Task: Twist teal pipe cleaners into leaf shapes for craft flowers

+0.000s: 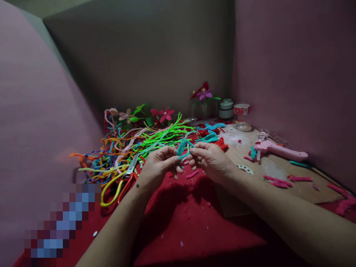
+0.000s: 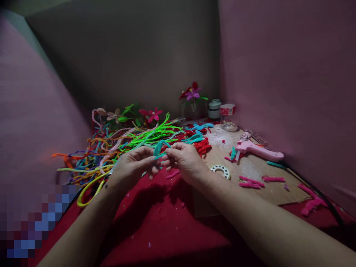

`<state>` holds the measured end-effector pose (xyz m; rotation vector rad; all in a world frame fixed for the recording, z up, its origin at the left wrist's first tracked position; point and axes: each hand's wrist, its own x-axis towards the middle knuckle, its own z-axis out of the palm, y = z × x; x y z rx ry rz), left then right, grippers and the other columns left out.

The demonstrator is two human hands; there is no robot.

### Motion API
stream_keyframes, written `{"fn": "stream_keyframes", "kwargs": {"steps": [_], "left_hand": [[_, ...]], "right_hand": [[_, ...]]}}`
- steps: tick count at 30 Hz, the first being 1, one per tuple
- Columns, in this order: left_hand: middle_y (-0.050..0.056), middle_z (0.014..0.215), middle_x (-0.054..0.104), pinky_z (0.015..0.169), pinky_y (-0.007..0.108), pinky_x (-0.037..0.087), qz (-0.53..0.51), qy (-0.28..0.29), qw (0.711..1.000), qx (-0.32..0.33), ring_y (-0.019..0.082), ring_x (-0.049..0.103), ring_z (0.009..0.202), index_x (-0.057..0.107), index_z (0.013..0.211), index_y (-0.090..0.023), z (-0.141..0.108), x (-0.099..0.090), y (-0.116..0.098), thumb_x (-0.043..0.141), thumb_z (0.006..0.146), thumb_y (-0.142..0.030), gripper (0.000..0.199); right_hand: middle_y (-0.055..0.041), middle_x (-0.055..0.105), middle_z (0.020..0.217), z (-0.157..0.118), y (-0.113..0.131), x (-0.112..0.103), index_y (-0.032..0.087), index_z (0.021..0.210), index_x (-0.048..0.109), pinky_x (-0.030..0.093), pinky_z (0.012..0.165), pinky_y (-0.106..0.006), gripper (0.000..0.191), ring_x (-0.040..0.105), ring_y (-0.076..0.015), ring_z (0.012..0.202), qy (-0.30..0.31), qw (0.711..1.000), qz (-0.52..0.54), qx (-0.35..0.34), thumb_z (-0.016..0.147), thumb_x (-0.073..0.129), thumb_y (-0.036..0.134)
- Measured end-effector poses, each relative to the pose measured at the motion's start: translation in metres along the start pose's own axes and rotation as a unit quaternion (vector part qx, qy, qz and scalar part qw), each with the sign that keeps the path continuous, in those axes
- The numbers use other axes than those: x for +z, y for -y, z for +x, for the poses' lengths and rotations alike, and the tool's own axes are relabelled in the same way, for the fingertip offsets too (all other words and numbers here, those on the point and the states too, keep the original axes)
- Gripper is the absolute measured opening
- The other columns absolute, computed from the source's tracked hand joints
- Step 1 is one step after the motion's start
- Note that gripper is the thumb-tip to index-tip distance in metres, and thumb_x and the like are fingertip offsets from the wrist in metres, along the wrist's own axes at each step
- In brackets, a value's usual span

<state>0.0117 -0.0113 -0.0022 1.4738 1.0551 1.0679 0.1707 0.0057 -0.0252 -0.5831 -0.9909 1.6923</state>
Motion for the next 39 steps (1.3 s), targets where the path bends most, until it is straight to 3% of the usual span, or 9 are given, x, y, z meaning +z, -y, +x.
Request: {"fn": "stream_keyframes", "kwargs": {"steps": [9,12,16,19,23,27,34,39], "left_hand": [[0.001,0.057,0.061,0.044,0.023,0.046,0.043,-0.049,0.998,-0.002,0.012,0.058,0.046,0.053,0.070,-0.012,-0.002,0.009,-0.006,0.066,0.065,-0.019,0.016],[0.001,0.056,0.061,0.044,0.023,0.046,0.038,-0.051,0.998,-0.002,0.013,0.058,0.045,0.053,0.069,-0.012,-0.002,0.010,-0.007,0.067,0.064,-0.021,0.017],[-0.001,0.052,0.060,0.042,0.023,0.045,0.032,-0.048,0.998,-0.004,0.012,0.056,0.042,0.053,0.068,-0.013,-0.002,0.010,-0.004,0.068,0.063,-0.023,0.019],[-0.002,0.051,0.059,0.041,0.022,0.045,0.031,-0.048,0.998,-0.006,0.012,0.056,0.042,0.053,0.068,-0.013,-0.002,0.010,-0.003,0.066,0.064,-0.022,0.017],[-0.002,0.054,0.058,0.042,0.021,0.045,0.035,-0.049,0.998,0.004,0.010,0.055,0.044,0.054,0.069,-0.013,-0.002,0.010,-0.001,0.065,0.066,-0.022,0.015],[0.000,0.060,0.061,0.046,0.021,0.047,0.037,-0.045,0.998,-0.002,0.011,0.058,0.050,0.055,0.071,-0.013,-0.003,0.012,-0.004,0.068,0.064,-0.023,0.018],[0.003,0.068,0.065,0.053,0.024,0.050,0.035,-0.028,0.999,0.007,0.011,0.059,0.053,0.061,0.077,-0.012,-0.005,0.013,-0.008,0.065,0.068,-0.022,0.014],[0.004,0.074,0.067,0.062,0.026,0.052,0.035,-0.012,0.999,0.014,0.014,0.063,0.061,0.062,0.083,-0.012,-0.006,0.014,-0.006,0.060,0.074,-0.025,0.016]], "right_hand": [[0.0006,0.061,0.058,-0.003,0.001,0.004,0.015,0.069,0.048,0.045,0.045,-0.021,0.020,0.057,-0.0088,0.045,-0.070,0.988,-0.094,-0.098,0.068,0.063,0.029],[0.0013,0.060,0.055,-0.006,0.000,0.006,0.015,0.066,0.049,0.045,0.047,-0.022,0.019,0.055,-0.0086,0.045,-0.063,0.983,-0.125,-0.116,0.068,0.063,0.029],[0.0017,0.057,0.050,-0.007,-0.001,0.006,0.014,0.062,0.050,0.042,0.044,-0.021,0.019,0.051,-0.0081,0.043,-0.026,0.986,-0.139,-0.084,0.066,0.064,0.026],[0.0021,0.056,0.051,-0.007,-0.001,0.006,0.014,0.066,0.050,0.045,0.044,-0.023,0.017,0.055,-0.0104,0.045,-0.015,0.997,-0.064,-0.029,0.065,0.065,0.022],[0.0016,0.057,0.057,-0.006,-0.001,0.006,0.015,0.067,0.047,0.052,0.054,-0.028,0.023,0.060,-0.0124,0.052,0.021,0.999,0.025,0.015,0.058,0.068,0.012],[0.0021,0.058,0.064,-0.005,0.000,0.005,0.016,0.069,0.046,0.053,0.057,-0.028,0.028,0.061,-0.0113,0.053,-0.007,0.999,0.032,-0.035,0.056,0.071,0.013],[0.0048,0.057,0.055,-0.007,0.004,0.007,0.017,0.067,0.047,0.053,0.054,-0.027,0.024,0.061,-0.0116,0.051,-0.067,0.988,-0.036,-0.131,0.060,0.070,0.020],[0.0034,0.059,0.057,-0.006,0.002,0.006,0.016,0.067,0.049,0.053,0.055,-0.027,0.020,0.060,-0.0111,0.051,-0.077,0.985,-0.040,-0.151,0.062,0.067,0.019]]}}
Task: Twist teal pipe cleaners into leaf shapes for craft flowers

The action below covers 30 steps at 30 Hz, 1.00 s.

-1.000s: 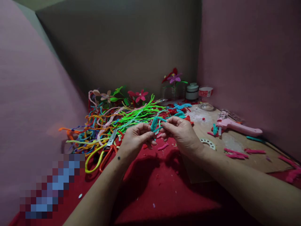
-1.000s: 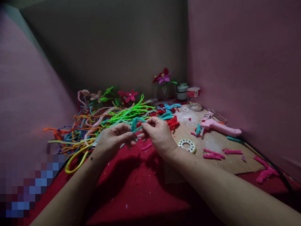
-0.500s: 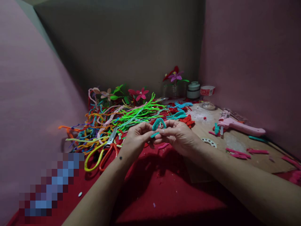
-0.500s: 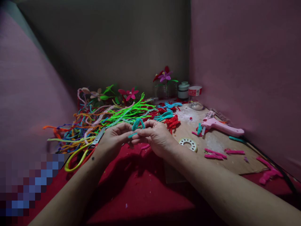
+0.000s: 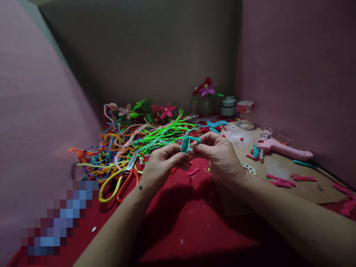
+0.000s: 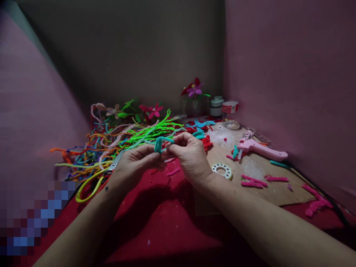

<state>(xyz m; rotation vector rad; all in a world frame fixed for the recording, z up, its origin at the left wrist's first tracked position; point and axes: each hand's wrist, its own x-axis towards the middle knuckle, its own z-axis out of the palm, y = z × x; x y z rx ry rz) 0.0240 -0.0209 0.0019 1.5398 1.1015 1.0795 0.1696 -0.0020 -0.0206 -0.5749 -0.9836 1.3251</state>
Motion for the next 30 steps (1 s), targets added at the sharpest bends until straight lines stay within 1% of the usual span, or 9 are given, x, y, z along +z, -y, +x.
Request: {"fn": "stream_keyframes", "kwargs": {"steps": [4,8,11,14,17,19,22,25,30], "left_hand": [[0.003,0.066,0.065,0.058,0.026,0.053,0.013,-0.021,1.000,-0.004,0.013,0.062,0.056,0.060,0.077,-0.011,0.000,0.001,0.000,0.058,0.075,-0.026,0.014],[0.001,0.060,0.063,0.052,0.026,0.052,-0.001,-0.015,1.000,-0.014,0.013,0.060,0.050,0.056,0.072,-0.012,0.001,0.002,0.002,0.060,0.074,-0.026,0.015],[0.002,0.059,0.062,0.051,0.027,0.052,-0.016,-0.008,1.000,-0.023,0.014,0.061,0.050,0.056,0.072,-0.011,0.002,0.002,0.004,0.059,0.074,-0.025,0.014],[0.002,0.060,0.064,0.053,0.026,0.052,-0.025,-0.025,0.999,-0.016,0.013,0.061,0.051,0.058,0.075,-0.010,0.001,0.003,0.003,0.059,0.073,-0.021,0.011],[0.001,0.059,0.064,0.053,0.023,0.051,-0.022,-0.041,0.999,-0.012,0.011,0.060,0.050,0.058,0.075,-0.010,0.000,0.007,0.000,0.059,0.071,-0.016,0.007],[0.000,0.057,0.063,0.052,0.024,0.052,-0.016,-0.046,0.999,-0.013,0.012,0.060,0.049,0.057,0.074,-0.010,-0.001,0.009,-0.002,0.058,0.072,-0.017,0.007],[0.000,0.055,0.062,0.051,0.025,0.052,-0.001,-0.056,0.998,-0.009,0.012,0.060,0.048,0.056,0.075,-0.011,-0.001,0.012,-0.002,0.056,0.072,-0.017,0.007],[-0.002,0.056,0.061,0.052,0.026,0.053,0.024,-0.074,0.997,0.006,0.012,0.060,0.048,0.056,0.076,-0.012,-0.001,0.012,0.002,0.055,0.071,-0.016,0.006],[-0.002,0.058,0.061,0.050,0.024,0.051,0.098,-0.098,0.989,0.047,0.012,0.059,0.048,0.057,0.076,-0.015,-0.003,0.012,0.011,0.053,0.071,-0.016,0.007]], "right_hand": [[0.0018,0.060,0.061,-0.001,-0.003,-0.001,0.015,0.068,0.053,0.053,0.060,-0.030,0.016,0.061,-0.0120,0.055,0.056,0.998,0.015,0.039,0.062,0.068,0.020],[0.0001,0.060,0.060,-0.002,-0.001,-0.001,0.013,0.066,0.057,0.049,0.052,-0.026,0.011,0.057,-0.0100,0.050,0.106,0.989,-0.077,0.062,0.065,0.064,0.021],[0.0010,0.059,0.054,-0.005,0.003,0.002,0.012,0.067,0.056,0.046,0.045,-0.023,0.009,0.054,-0.0094,0.043,0.105,0.984,-0.127,0.062,0.067,0.061,0.021],[0.0017,0.059,0.052,-0.008,0.006,0.006,0.014,0.071,0.054,0.049,0.047,-0.026,0.010,0.057,-0.0112,0.044,0.089,0.988,-0.111,0.052,0.069,0.060,0.021],[0.0027,0.058,0.052,-0.010,0.005,0.007,0.015,0.072,0.051,0.051,0.049,-0.027,0.010,0.057,-0.0112,0.045,0.075,0.991,-0.111,0.006,0.070,0.059,0.022],[0.0027,0.058,0.053,-0.010,0.002,0.005,0.016,0.072,0.051,0.049,0.049,-0.025,0.009,0.056,-0.0107,0.046,0.062,0.985,-0.155,-0.035,0.071,0.057,0.022],[0.0012,0.058,0.058,-0.009,-0.003,0.001,0.016,0.071,0.053,0.046,0.050,-0.024,0.006,0.055,-0.0103,0.049,0.036,0.960,-0.262,-0.094,0.072,0.055,0.021],[0.0000,0.057,0.060,-0.009,-0.006,-0.001,0.016,0.066,0.051,0.042,0.050,-0.023,0.008,0.053,-0.0105,0.053,0.005,0.921,-0.359,-0.151,0.072,0.054,0.020],[0.0005,0.052,0.056,-0.010,-0.005,0.000,0.016,0.058,0.047,0.037,0.049,-0.022,0.014,0.049,-0.0103,0.055,-0.018,0.857,-0.452,-0.248,0.070,0.055,0.015]]}}
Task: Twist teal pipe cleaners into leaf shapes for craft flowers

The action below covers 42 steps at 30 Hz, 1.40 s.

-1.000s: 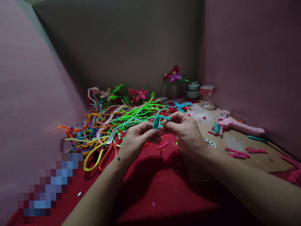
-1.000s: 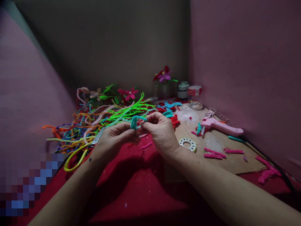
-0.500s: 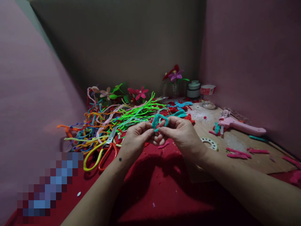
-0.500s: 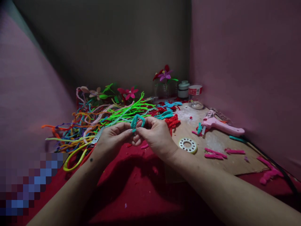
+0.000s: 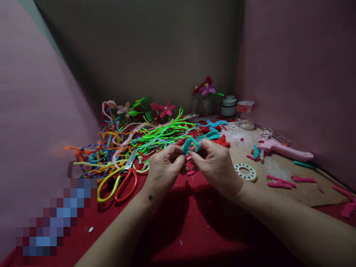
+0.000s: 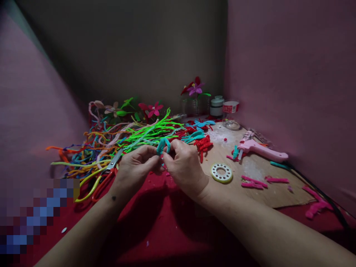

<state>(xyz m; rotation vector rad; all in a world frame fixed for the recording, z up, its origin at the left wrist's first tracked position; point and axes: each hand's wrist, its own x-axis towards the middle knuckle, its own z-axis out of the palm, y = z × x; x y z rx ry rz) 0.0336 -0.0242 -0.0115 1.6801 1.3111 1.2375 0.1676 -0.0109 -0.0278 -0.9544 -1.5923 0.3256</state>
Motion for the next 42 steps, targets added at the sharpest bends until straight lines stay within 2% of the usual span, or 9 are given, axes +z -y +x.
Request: {"fn": "stream_keyframes", "kwargs": {"steps": [5,8,12,16,26,32,35,38,42], "left_hand": [[-0.002,0.061,0.060,0.051,0.022,0.049,0.084,-0.023,0.995,0.049,0.011,0.058,0.051,0.058,0.080,-0.016,-0.003,0.002,0.006,0.052,0.073,-0.017,0.009],[0.000,0.066,0.061,0.054,0.023,0.050,0.082,-0.023,0.995,0.058,0.012,0.059,0.055,0.059,0.083,-0.016,-0.004,0.004,0.008,0.053,0.074,-0.020,0.012],[0.000,0.064,0.062,0.054,0.026,0.053,0.000,-0.004,1.000,0.020,0.013,0.060,0.054,0.058,0.082,-0.014,0.000,0.003,0.007,0.053,0.075,-0.021,0.012],[-0.001,0.062,0.062,0.053,0.025,0.053,-0.041,-0.025,0.999,-0.002,0.012,0.061,0.054,0.058,0.081,-0.014,0.004,0.000,0.004,0.055,0.073,-0.021,0.011],[0.000,0.060,0.063,0.050,0.027,0.055,-0.148,0.009,0.988,-0.047,0.014,0.061,0.051,0.061,0.081,-0.012,0.003,0.006,0.001,0.060,0.070,-0.021,0.014],[0.001,0.072,0.064,0.056,0.027,0.055,-0.014,-0.011,0.999,0.026,0.014,0.063,0.061,0.061,0.090,-0.016,0.001,0.005,0.010,0.057,0.075,-0.027,0.019],[0.001,0.075,0.063,0.056,0.026,0.053,0.030,-0.002,0.999,0.027,0.014,0.062,0.061,0.059,0.096,-0.018,0.002,0.000,0.010,0.052,0.078,-0.031,0.024],[0.001,0.068,0.062,0.050,0.024,0.049,0.035,0.012,0.999,-0.007,0.013,0.060,0.054,0.059,0.087,-0.015,0.004,-0.004,0.006,0.051,0.078,-0.034,0.022],[0.001,0.059,0.060,0.050,0.021,0.043,0.128,0.021,0.990,0.048,0.011,0.056,0.052,0.060,0.070,-0.016,0.002,-0.004,0.003,0.053,0.076,-0.028,0.016]], "right_hand": [[0.0010,0.050,0.054,-0.002,0.000,0.001,0.015,0.056,0.049,0.036,0.051,-0.023,0.013,0.047,-0.0098,0.054,0.010,0.999,-0.017,-0.033,0.068,0.055,0.011],[0.0004,0.054,0.056,-0.001,-0.001,0.001,0.015,0.060,0.055,0.038,0.052,-0.023,0.008,0.049,-0.0097,0.054,0.058,0.996,0.052,0.051,0.068,0.055,0.013],[0.0011,0.056,0.054,0.006,-0.001,-0.001,0.014,0.065,0.058,0.041,0.045,-0.023,0.007,0.050,-0.0089,0.047,0.131,0.933,0.251,0.220,0.067,0.059,0.020],[-0.0003,0.059,0.056,0.012,0.001,-0.004,0.013,0.069,0.058,0.045,0.041,-0.023,0.014,0.054,-0.0104,0.046,0.135,0.881,0.374,0.255,0.066,0.062,0.027],[0.0010,0.054,0.047,0.011,-0.003,-0.001,0.013,0.055,0.052,0.040,0.034,-0.020,0.018,0.049,-0.0081,0.037,0.163,0.877,0.363,0.270,0.068,0.060,0.023],[0.0034,0.055,0.055,0.016,-0.004,-0.005,0.015,0.078,0.057,0.040,0.040,-0.021,0.016,0.050,-0.0082,0.043,0.144,0.874,0.382,0.265,0.068,0.063,0.025],[0.0028,0.052,0.049,0.017,-0.006,-0.006,0.013,0.066,0.059,0.035,0.041,-0.020,0.019,0.045,-0.0062,0.041,0.146,0.893,0.357,0.231,0.074,0.056,0.030],[0.0021,0.053,0.049,0.017,-0.011,-0.004,0.013,0.062,0.059,0.033,0.043,-0.020,0.021,0.043,-0.0057,0.042,0.120,0.902,0.346,0.229,0.074,0.057,0.030],[0.0019,0.055,0.053,0.019,-0.018,-0.001,0.013,0.062,0.059,0.033,0.040,-0.020,0.016,0.046,-0.0064,0.044,0.083,0.864,0.407,0.284,0.069,0.062,0.028]]}}
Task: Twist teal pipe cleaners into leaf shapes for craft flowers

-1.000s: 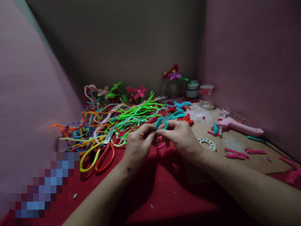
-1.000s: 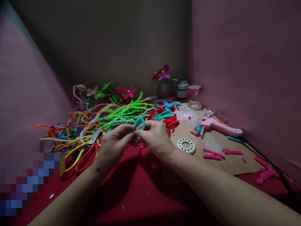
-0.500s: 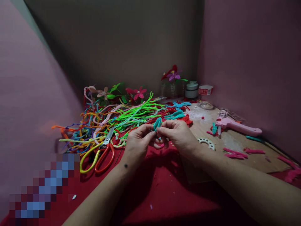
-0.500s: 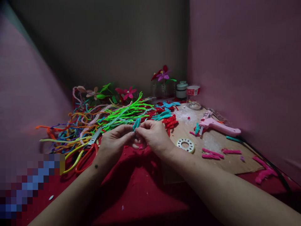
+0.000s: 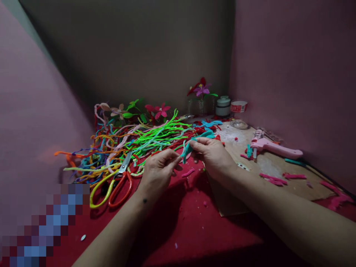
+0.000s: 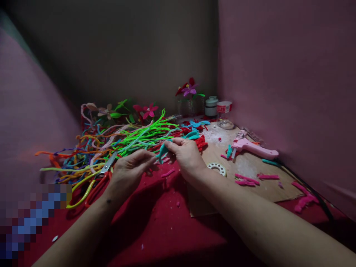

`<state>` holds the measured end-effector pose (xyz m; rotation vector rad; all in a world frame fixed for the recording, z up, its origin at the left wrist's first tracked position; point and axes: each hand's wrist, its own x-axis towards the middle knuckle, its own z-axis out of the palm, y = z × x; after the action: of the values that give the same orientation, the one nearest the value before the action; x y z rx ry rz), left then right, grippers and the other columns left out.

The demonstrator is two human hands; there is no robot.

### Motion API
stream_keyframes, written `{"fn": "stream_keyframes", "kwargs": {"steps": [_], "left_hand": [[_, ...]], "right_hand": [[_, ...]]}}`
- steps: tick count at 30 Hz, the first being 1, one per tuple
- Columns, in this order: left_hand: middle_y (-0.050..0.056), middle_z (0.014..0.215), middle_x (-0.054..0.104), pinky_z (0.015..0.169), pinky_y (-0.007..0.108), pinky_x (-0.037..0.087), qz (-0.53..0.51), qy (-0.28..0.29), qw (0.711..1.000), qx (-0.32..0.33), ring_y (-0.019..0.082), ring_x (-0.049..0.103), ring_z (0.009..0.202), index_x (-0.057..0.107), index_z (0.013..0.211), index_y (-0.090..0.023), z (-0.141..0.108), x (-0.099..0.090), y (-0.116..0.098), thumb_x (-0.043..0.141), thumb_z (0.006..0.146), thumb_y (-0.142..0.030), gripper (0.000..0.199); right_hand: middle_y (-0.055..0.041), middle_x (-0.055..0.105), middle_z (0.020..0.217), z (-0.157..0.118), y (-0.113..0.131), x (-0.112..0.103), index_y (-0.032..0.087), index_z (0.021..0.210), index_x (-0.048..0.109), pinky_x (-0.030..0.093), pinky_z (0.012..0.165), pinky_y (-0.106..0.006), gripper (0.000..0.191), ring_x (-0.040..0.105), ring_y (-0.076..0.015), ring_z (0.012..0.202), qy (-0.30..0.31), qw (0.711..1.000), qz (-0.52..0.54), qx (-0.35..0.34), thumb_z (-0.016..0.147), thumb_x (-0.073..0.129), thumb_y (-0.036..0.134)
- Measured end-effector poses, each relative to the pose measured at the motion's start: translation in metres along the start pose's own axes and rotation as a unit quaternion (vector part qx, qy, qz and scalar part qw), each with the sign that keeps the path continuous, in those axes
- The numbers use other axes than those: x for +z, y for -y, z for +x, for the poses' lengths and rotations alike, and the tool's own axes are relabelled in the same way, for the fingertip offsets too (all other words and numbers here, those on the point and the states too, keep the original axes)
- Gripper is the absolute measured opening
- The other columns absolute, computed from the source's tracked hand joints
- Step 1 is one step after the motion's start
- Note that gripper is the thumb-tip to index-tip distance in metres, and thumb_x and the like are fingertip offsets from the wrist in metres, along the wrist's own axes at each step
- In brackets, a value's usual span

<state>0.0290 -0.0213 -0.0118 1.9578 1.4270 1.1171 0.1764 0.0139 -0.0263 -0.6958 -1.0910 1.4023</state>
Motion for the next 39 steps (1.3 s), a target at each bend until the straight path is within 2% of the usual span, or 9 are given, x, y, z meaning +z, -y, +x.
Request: {"fn": "stream_keyframes", "kwargs": {"steps": [3,5,8,11,15,19,27,34,39], "left_hand": [[0.000,0.062,0.059,0.058,0.021,0.040,0.117,0.009,0.988,0.102,0.011,0.053,0.058,0.060,0.065,-0.017,-0.001,0.001,0.000,0.050,0.077,-0.019,0.016],[0.000,0.063,0.058,0.059,0.022,0.039,0.142,0.034,0.982,0.117,0.011,0.051,0.059,0.059,0.063,-0.017,0.000,-0.001,0.001,0.049,0.077,-0.020,0.017],[0.001,0.069,0.060,0.057,0.023,0.040,0.098,0.051,0.992,0.054,0.011,0.051,0.058,0.062,0.076,-0.017,0.004,-0.007,0.002,0.055,0.074,-0.029,0.014],[0.001,0.073,0.062,0.056,0.023,0.040,0.077,0.022,0.997,0.021,0.012,0.052,0.058,0.062,0.093,-0.018,0.006,-0.010,0.000,0.061,0.069,-0.036,0.029],[0.000,0.067,0.063,0.060,0.022,0.039,0.080,0.016,0.996,0.029,0.012,0.053,0.061,0.066,0.076,-0.018,0.004,-0.003,-0.003,0.058,0.072,-0.034,0.018],[-0.001,0.060,0.058,0.053,0.020,0.036,0.005,0.042,0.999,-0.018,0.010,0.047,0.055,0.065,0.068,-0.016,0.003,0.001,-0.006,0.055,0.073,-0.031,0.018],[-0.006,0.043,0.035,0.039,0.019,0.019,-0.091,0.153,0.976,-0.123,0.006,0.026,0.041,0.057,0.055,-0.015,0.005,-0.007,-0.010,0.058,0.067,-0.029,0.018],[-0.005,0.048,0.040,0.043,0.019,0.024,-0.057,0.099,0.989,-0.089,0.007,0.032,0.046,0.056,0.055,-0.015,0.004,-0.008,-0.007,0.056,0.067,-0.026,0.017],[-0.005,0.045,0.039,0.041,0.019,0.020,-0.104,0.141,0.977,-0.124,0.006,0.029,0.042,0.058,0.059,-0.016,0.006,-0.011,-0.002,0.058,0.066,-0.030,0.016]], "right_hand": [[0.0029,0.053,0.052,0.003,0.000,-0.001,0.014,0.060,0.055,0.032,0.037,-0.019,0.013,0.048,-0.0070,0.043,-0.039,0.994,0.085,0.060,0.064,0.065,0.022],[0.0029,0.052,0.049,0.003,0.000,-0.001,0.014,0.058,0.054,0.032,0.036,-0.019,0.013,0.048,-0.0073,0.042,-0.044,0.991,0.097,0.075,0.064,0.064,0.020],[0.0017,0.054,0.049,0.002,0.000,0.001,0.013,0.059,0.056,0.033,0.037,-0.019,0.013,0.049,-0.0079,0.042,-0.030,0.997,0.053,0.049,0.065,0.063,0.021],[0.0013,0.055,0.048,-0.001,-0.001,0.003,0.013,0.058,0.056,0.033,0.038,-0.020,0.017,0.046,-0.0066,0.040,-0.013,1.000,-0.001,0.015,0.068,0.061,0.025],[0.0020,0.053,0.045,-0.003,-0.003,0.003,0.013,0.057,0.057,0.030,0.039,-0.020,0.021,0.042,-0.0053,0.037,0.014,1.000,-0.019,0.005,0.069,0.061,0.029],[0.0013,0.056,0.051,-0.003,-0.002,0.002,0.013,0.060,0.059,0.031,0.042,-0.021,0.018,0.043,-0.0060,0.040,0.031,0.998,0.038,0.030,0.067,0.063,0.029],[0.0039,0.050,0.044,0.003,-0.007,0.000,0.014,0.051,0.054,0.025,0.041,-0.022,0.018,0.038,-0.0057,0.040,0.025,0.989,0.114,0.094,0.058,0.069,0.023],[0.0041,0.052,0.049,0.001,-0.003,-0.002,0.014,0.057,0.056,0.029,0.045,-0.023,0.018,0.042,-0.0065,0.041,0.036,0.998,0.027,0.050,0.062,0.068,0.026],[0.0043,0.051,0.047,0.001,-0.001,-0.002,0.014,0.053,0.051,0.029,0.045,-0.023,0.020,0.042,-0.0063,0.041,0.037,0.997,0.051,0.054,0.059,0.069,0.022]]}}
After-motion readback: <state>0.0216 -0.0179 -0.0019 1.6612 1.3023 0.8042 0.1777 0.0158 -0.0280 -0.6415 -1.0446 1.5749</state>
